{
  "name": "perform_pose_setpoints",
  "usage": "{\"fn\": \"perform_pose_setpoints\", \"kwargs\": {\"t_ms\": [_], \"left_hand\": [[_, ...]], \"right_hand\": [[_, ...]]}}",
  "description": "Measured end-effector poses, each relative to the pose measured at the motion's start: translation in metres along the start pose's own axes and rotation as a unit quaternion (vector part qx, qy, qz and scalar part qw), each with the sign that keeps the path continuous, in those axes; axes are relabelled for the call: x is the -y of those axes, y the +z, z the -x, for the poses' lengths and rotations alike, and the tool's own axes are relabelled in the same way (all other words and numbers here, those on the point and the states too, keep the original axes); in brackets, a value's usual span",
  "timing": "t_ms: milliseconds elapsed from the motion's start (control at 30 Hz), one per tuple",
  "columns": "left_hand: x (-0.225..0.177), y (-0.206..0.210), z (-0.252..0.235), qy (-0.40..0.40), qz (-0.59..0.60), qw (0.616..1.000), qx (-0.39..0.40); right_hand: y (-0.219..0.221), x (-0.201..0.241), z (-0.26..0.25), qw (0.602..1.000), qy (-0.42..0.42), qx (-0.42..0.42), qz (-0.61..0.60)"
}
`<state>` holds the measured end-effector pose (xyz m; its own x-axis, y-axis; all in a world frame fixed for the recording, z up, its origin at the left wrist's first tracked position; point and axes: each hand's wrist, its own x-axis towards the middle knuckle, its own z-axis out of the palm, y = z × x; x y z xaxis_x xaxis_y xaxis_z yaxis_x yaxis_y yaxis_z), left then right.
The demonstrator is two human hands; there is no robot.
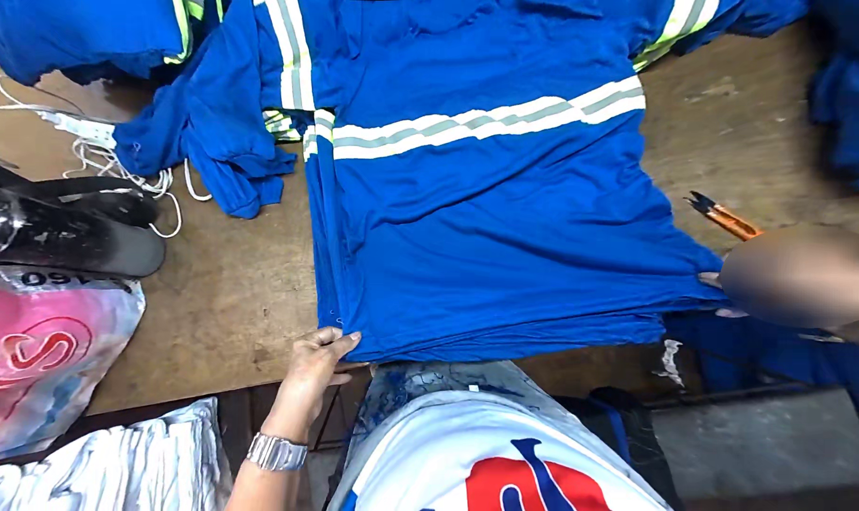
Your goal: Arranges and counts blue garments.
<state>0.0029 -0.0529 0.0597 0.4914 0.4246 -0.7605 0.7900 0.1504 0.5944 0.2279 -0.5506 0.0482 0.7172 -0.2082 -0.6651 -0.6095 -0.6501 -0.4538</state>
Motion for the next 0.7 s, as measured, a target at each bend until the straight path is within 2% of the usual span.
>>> {"fn": "perform_pose_setpoints", "kwargs": {"t_ms": [167,300,367,400,467,500,533,567,633,667,700], "left_hand": [[0.006,0.005,-0.007,0.049,-0.035,0.996,0.058],[0.005,-0.008,-0.011,0.085,-0.133,0.986,0.051],[-0.015,-0.026,0.0,0.105,-0.094,0.989,0.048],[-0.03,-0.037,0.007,0.118,-0.048,0.991,0.046],[-0.052,-0.058,0.017,0.141,0.051,0.987,0.051],[-0.057,-0.065,0.018,0.14,0.075,0.986,0.045],[-0.058,-0.069,0.014,0.134,0.073,0.988,0.037],[-0.054,-0.071,0.006,0.12,0.046,0.991,0.029],[-0.04,-0.07,-0.008,0.1,-0.028,0.995,0.01],[-0.037,-0.067,-0.01,0.101,-0.032,0.994,0.001],[-0.038,-0.064,-0.008,0.112,-0.008,0.994,-0.009]], "right_hand": [[-0.002,0.008,0.006,0.999,-0.013,0.038,-0.002],[-0.005,0.004,0.0,0.996,-0.026,0.076,0.033],[-0.019,0.012,0.002,0.994,-0.089,0.054,0.044],[-0.03,0.017,0.007,0.988,-0.148,0.031,0.015],[-0.046,0.018,0.01,0.951,-0.277,0.036,-0.132],[-0.045,0.018,0.013,0.929,-0.305,0.053,-0.202],[-0.037,0.019,0.02,0.927,-0.301,0.055,-0.216],[-0.025,0.02,0.029,0.947,-0.272,0.044,-0.163],[-0.002,0.026,0.036,0.982,-0.182,0.038,0.014],[0.006,0.029,0.036,0.984,-0.166,0.035,0.049],[0.007,0.033,0.038,0.982,-0.185,0.021,0.025]]}}
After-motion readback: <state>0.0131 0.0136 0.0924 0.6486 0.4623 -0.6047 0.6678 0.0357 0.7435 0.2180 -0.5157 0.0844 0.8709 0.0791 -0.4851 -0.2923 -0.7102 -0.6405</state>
